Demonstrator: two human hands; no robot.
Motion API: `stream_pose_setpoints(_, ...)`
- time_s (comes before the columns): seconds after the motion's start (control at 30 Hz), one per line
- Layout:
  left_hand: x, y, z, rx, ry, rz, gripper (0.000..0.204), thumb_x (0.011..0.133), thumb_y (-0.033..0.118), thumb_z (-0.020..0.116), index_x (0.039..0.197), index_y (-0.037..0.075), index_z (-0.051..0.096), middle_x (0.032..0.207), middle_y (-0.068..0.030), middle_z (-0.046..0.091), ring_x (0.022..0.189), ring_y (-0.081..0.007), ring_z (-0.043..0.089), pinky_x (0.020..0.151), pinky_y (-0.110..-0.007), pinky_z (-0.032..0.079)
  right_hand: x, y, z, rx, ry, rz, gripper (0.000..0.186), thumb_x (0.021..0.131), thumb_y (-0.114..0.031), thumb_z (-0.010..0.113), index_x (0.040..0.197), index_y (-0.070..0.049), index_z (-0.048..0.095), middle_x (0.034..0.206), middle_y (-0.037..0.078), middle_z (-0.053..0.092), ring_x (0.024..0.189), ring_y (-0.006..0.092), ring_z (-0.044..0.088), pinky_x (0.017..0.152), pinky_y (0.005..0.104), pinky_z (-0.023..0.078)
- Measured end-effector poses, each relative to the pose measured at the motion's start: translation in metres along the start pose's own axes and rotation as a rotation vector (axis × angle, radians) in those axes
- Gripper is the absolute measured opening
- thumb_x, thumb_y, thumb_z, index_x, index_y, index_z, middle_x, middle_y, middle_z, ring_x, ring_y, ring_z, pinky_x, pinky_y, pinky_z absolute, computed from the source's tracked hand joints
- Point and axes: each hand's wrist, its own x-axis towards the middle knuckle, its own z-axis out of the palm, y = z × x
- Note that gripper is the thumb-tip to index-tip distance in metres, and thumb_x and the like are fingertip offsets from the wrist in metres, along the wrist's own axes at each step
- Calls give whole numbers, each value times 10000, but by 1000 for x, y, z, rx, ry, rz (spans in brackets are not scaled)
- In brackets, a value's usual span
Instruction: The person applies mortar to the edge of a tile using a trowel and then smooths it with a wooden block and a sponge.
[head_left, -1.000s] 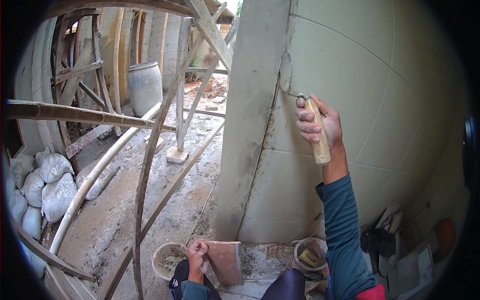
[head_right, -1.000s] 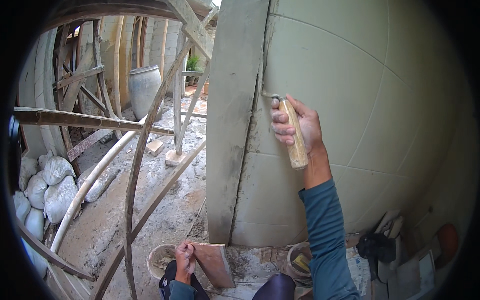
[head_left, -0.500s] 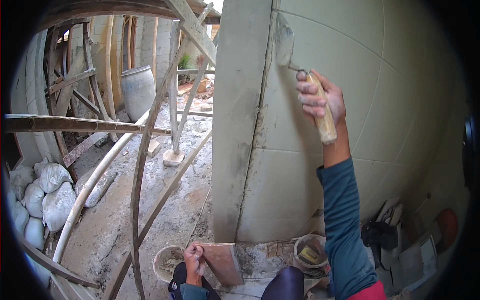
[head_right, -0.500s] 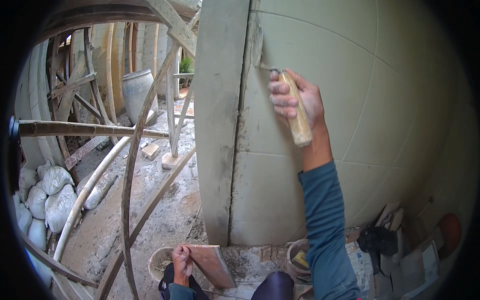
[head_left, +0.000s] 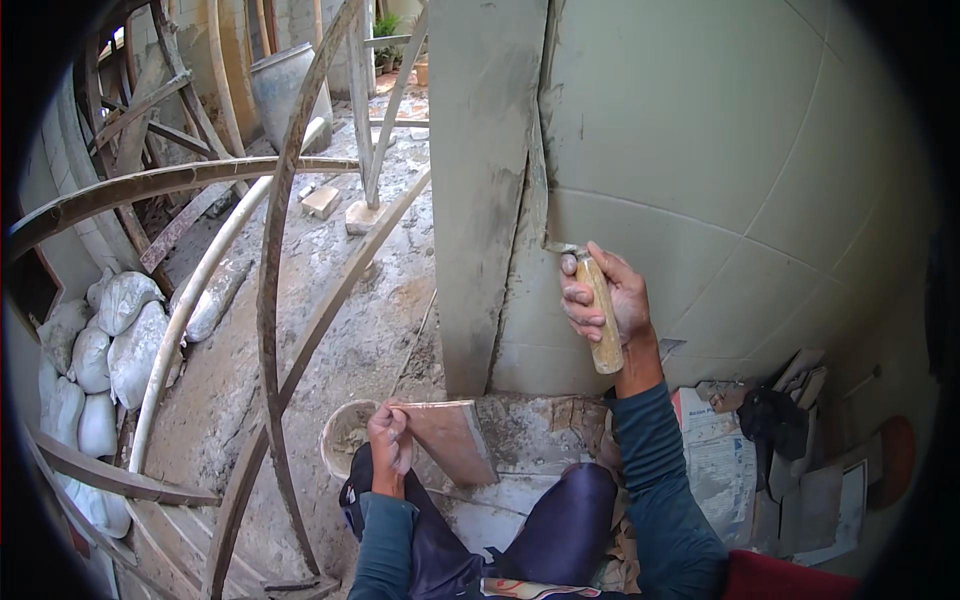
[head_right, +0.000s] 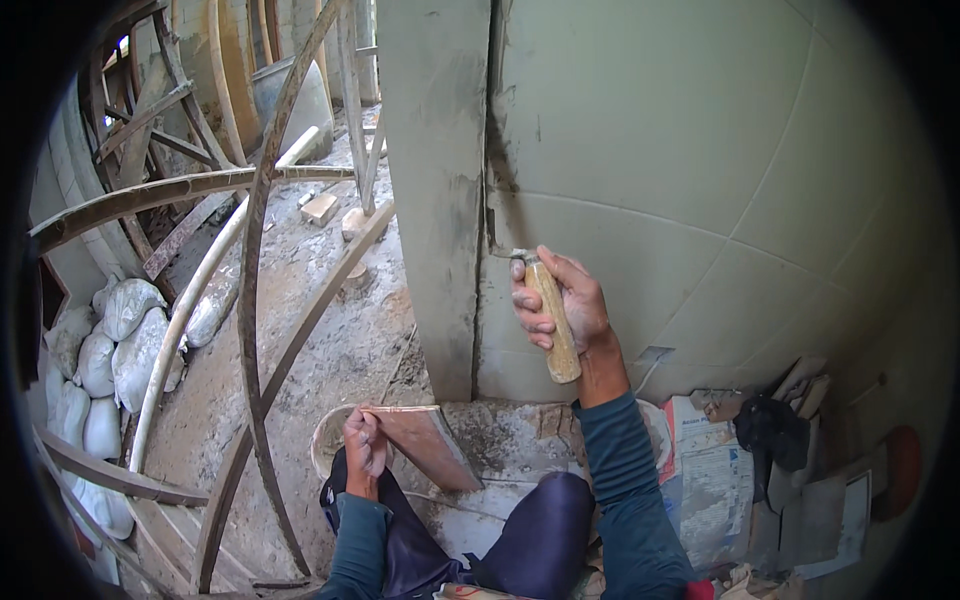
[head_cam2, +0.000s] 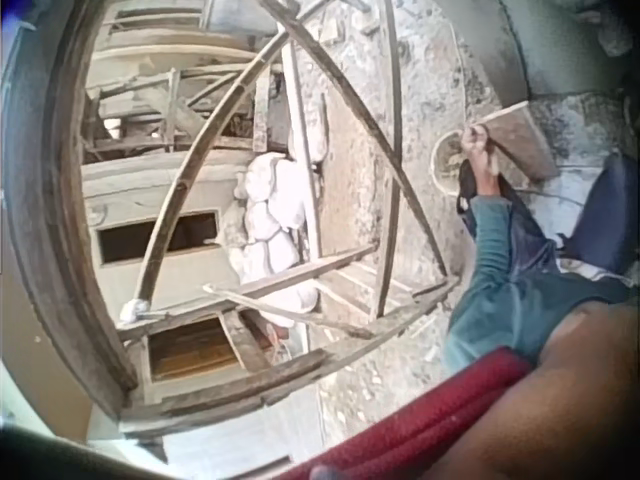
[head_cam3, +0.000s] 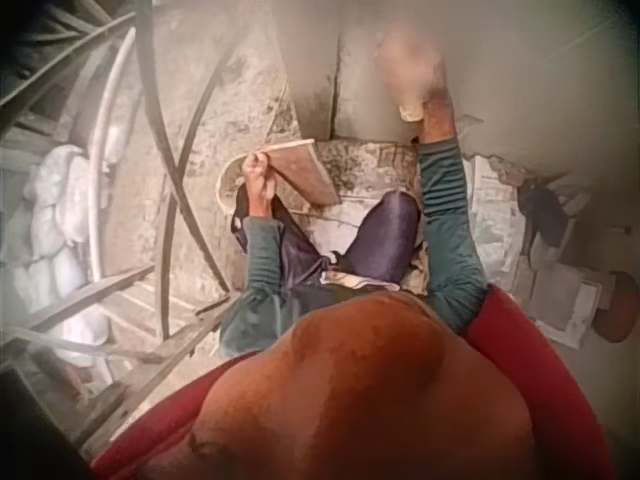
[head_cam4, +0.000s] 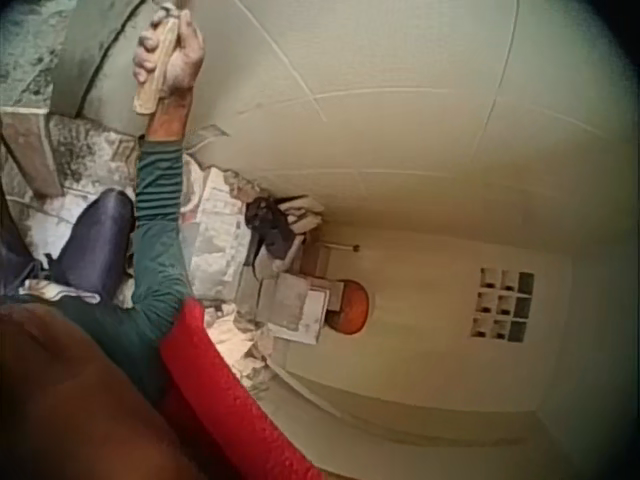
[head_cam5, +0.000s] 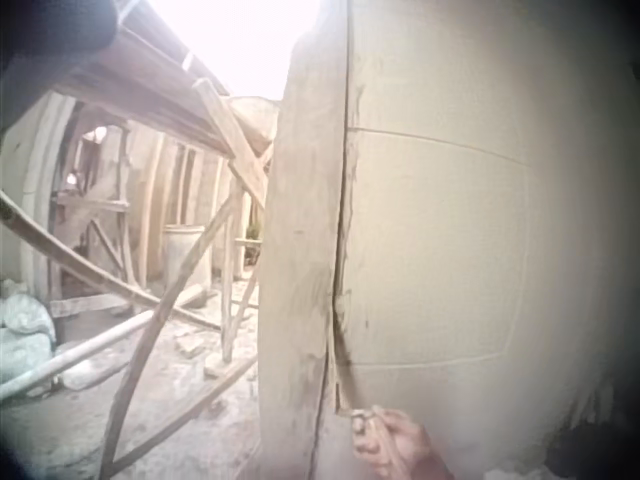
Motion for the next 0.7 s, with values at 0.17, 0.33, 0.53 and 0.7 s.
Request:
stream_pose_setpoints(0.17,-6,4,1,180,67,23,253,780,195,638,961,37,557,708,63,437,669,-60,438,767,-221,383,-33,46,-28,77,98,76,387,1023,-367,398,984,-1,517,660,50,467,397,99,410,316,249,381)
stream_pose_setpoints(0.33,-2,14,5,143,114,-9,229,778,186,668,926,61,545,723,50,447,686,-68,457,777,-231,398,-49,48,-38,190,62,63,377,1031,-364,368,1000,-7,485,657,39,439,392,99,392,309,246,382)
stream_pose_setpoints(0.53,-1,7,-25,58,112,-4,164,783,139,649,891,75,543,921,-27,597,907,-158,573,936,-340,436,-17,5,-23,180,-109,-27,375,1041,-348,331,1023,0,471,670,44,444,403,99,408,316,231,412)
stream_pose_setpoints(0.7,-8,8,-18,3,24,9,258,869,124,697,1093,32,607,1022,-24,640,965,-131,580,921,-298,426,1,14,-22,-34,-2,-44,380,1041,-334,344,1030,15,494,689,45,466,433,92,445,335,221,420)
